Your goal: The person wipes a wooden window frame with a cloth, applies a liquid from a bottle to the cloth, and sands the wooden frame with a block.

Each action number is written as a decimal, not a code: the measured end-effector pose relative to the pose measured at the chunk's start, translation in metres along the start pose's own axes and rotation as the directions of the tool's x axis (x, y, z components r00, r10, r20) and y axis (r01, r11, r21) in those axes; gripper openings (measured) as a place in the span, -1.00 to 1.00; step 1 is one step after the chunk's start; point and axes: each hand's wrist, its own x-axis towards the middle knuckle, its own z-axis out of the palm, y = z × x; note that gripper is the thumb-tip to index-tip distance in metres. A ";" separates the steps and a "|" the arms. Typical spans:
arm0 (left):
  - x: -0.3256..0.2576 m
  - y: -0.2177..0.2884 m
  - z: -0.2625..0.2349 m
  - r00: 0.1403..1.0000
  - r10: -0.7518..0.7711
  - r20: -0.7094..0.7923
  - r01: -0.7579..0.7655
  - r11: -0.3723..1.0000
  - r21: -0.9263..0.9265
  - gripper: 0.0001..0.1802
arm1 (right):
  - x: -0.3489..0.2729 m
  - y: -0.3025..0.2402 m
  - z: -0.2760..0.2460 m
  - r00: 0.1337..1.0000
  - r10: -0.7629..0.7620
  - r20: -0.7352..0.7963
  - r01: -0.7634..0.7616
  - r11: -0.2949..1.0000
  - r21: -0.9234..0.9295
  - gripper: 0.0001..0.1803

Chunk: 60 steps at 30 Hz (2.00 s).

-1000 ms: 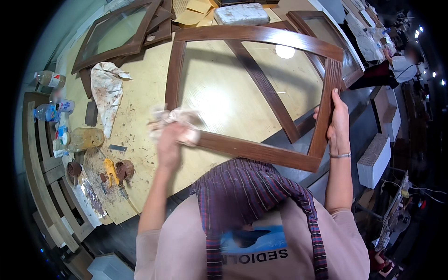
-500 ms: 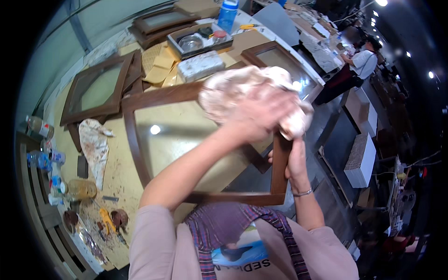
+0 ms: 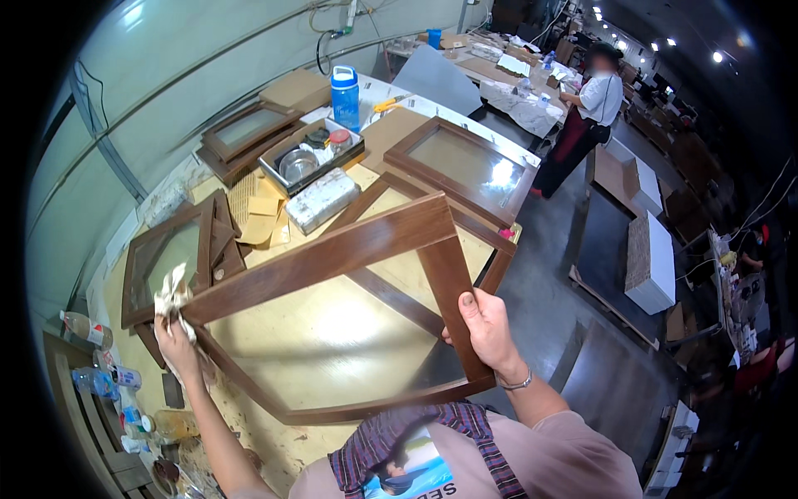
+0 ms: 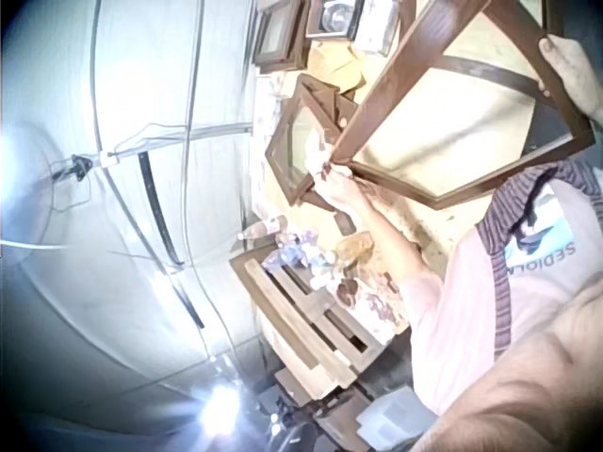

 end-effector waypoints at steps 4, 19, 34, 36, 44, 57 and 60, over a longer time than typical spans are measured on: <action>-0.008 0.009 -0.015 0.978 -0.061 -0.201 0.045 0.996 -0.082 -0.71 | -0.001 0.001 -0.004 0.998 -0.058 0.006 0.058 0.997 -0.050 -0.40; -0.012 0.395 0.136 0.473 0.627 0.618 -0.557 0.757 -0.341 -0.71 | -0.019 0.009 -0.006 0.987 -0.156 -0.034 0.154 0.986 -0.061 -0.51; 0.040 0.311 0.088 0.615 0.125 0.779 -0.529 0.798 0.290 -0.79 | -0.032 0.027 -0.028 0.966 -0.252 0.055 0.246 0.964 0.098 -0.32; 0.045 0.303 0.085 0.627 0.066 0.776 -0.540 0.755 0.372 -0.75 | -0.030 0.021 -0.027 0.968 -0.245 0.045 0.240 0.966 0.100 -0.33; 0.045 0.264 -0.010 0.821 0.242 0.517 -0.370 0.916 0.158 -0.64 | -0.039 0.043 -0.015 0.954 -0.289 -0.078 0.290 0.957 0.012 -0.53; -0.170 -0.043 -0.290 0.835 -0.543 -0.083 0.549 0.820 0.162 -0.82 | -0.008 0.011 -0.007 0.989 -0.102 -0.110 0.096 0.993 -0.062 -0.41; -0.244 -0.110 -0.293 0.737 -0.613 -0.284 0.669 0.605 0.431 -0.82 | -0.002 0.012 -0.007 0.989 -0.057 -0.134 0.050 0.997 -0.054 -0.44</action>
